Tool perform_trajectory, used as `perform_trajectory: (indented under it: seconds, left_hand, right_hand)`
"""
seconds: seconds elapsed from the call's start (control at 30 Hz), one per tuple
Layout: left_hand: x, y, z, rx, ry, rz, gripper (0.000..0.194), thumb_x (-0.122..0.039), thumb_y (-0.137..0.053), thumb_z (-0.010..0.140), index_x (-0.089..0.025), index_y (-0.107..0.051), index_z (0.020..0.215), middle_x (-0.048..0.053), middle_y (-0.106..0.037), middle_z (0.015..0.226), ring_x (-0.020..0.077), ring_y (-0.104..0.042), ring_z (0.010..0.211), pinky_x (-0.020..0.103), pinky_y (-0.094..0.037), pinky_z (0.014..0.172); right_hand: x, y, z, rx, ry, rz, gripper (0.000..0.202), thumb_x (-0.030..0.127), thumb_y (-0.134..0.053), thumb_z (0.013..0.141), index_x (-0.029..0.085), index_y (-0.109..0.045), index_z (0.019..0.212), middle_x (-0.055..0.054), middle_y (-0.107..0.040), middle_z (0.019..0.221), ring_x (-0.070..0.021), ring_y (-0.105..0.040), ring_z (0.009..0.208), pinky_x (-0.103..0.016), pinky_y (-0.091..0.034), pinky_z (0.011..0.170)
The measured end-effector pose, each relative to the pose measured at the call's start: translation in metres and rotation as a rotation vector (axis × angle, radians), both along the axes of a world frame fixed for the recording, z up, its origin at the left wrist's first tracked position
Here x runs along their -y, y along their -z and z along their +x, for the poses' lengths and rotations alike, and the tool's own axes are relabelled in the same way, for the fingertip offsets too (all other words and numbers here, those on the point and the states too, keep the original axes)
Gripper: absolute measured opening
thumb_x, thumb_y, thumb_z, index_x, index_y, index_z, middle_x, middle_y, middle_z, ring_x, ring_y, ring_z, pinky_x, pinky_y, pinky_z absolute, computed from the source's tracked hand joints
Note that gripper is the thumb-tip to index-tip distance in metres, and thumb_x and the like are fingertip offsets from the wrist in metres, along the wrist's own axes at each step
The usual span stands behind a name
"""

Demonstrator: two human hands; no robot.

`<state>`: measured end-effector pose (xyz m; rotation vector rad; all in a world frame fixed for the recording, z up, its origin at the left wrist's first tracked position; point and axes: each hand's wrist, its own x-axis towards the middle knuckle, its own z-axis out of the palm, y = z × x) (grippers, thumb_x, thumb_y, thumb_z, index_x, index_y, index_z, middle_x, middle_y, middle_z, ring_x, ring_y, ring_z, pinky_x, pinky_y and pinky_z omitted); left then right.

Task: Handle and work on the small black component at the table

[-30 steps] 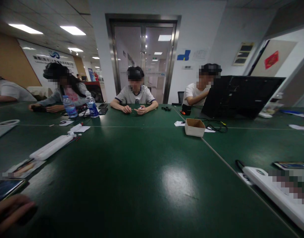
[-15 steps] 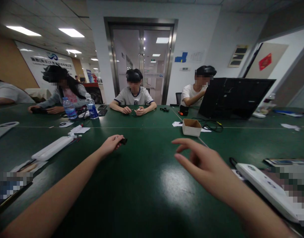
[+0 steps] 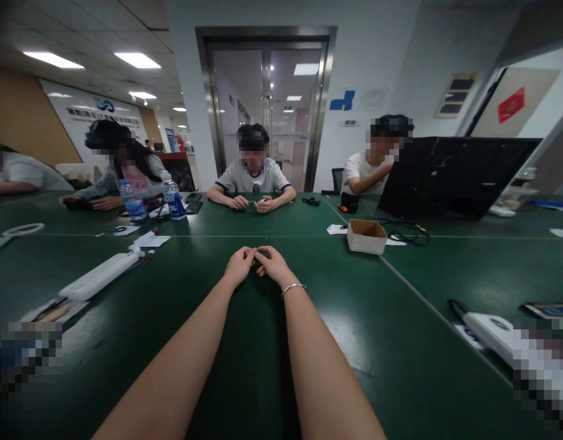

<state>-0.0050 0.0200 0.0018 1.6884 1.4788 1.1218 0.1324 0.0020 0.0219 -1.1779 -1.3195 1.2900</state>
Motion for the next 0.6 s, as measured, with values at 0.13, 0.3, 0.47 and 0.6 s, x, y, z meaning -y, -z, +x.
perform_trajectory:
  seconds: [0.13, 0.3, 0.47, 0.6]
  left_hand:
    - [-0.001, 0.004, 0.0, 0.071, 0.075, 0.033, 0.036, -0.053, -0.045, 0.091, -0.021, -0.062, 0.089, 0.0, -0.059, 0.066, 0.0145, -0.053, 0.059, 0.026, -0.037, 0.057]
    - [-0.005, 0.004, 0.002, 0.25, -0.041, 0.017, 0.037, -0.045, -0.031, 0.097, -0.02, -0.056, 0.083, -0.001, -0.054, 0.067, 0.0127, -0.051, 0.06, 0.024, -0.04, 0.06]
    - [-0.007, -0.003, 0.003, 0.365, -0.077, -0.055, 0.025, -0.031, -0.037, 0.094, -0.018, -0.055, 0.083, 0.002, -0.058, 0.08, 0.0119, -0.053, 0.067, 0.02, -0.038, 0.056]
    - [-0.004, -0.006, 0.003, 0.427, -0.01, -0.045, 0.015, -0.031, -0.053, 0.087, -0.017, -0.057, 0.093, 0.005, -0.064, 0.086, 0.0136, -0.059, 0.074, 0.019, -0.038, 0.053]
  right_hand:
    - [-0.007, 0.014, 0.006, -0.086, -0.051, 0.111, 0.014, 0.016, -0.064, 0.086, 0.015, -0.06, 0.099, 0.002, -0.061, 0.065, -0.0093, -0.058, 0.047, -0.016, -0.048, 0.042]
    - [-0.009, 0.015, 0.016, -0.3, 0.024, 0.041, 0.029, 0.032, -0.073, 0.08, 0.019, -0.054, 0.098, 0.002, -0.061, 0.066, -0.011, -0.06, 0.049, -0.019, -0.05, 0.045]
    - [-0.007, 0.01, 0.016, -0.352, 0.026, 0.055, 0.039, 0.044, -0.077, 0.073, 0.019, -0.058, 0.097, 0.006, -0.054, 0.061, -0.0075, -0.053, 0.046, -0.02, -0.052, 0.047]
    - [-0.006, 0.01, 0.015, -0.361, 0.115, 0.108, 0.043, 0.037, -0.08, 0.068, 0.02, -0.057, 0.1, 0.007, -0.054, 0.065, -0.0068, -0.052, 0.047, -0.023, -0.056, 0.052]
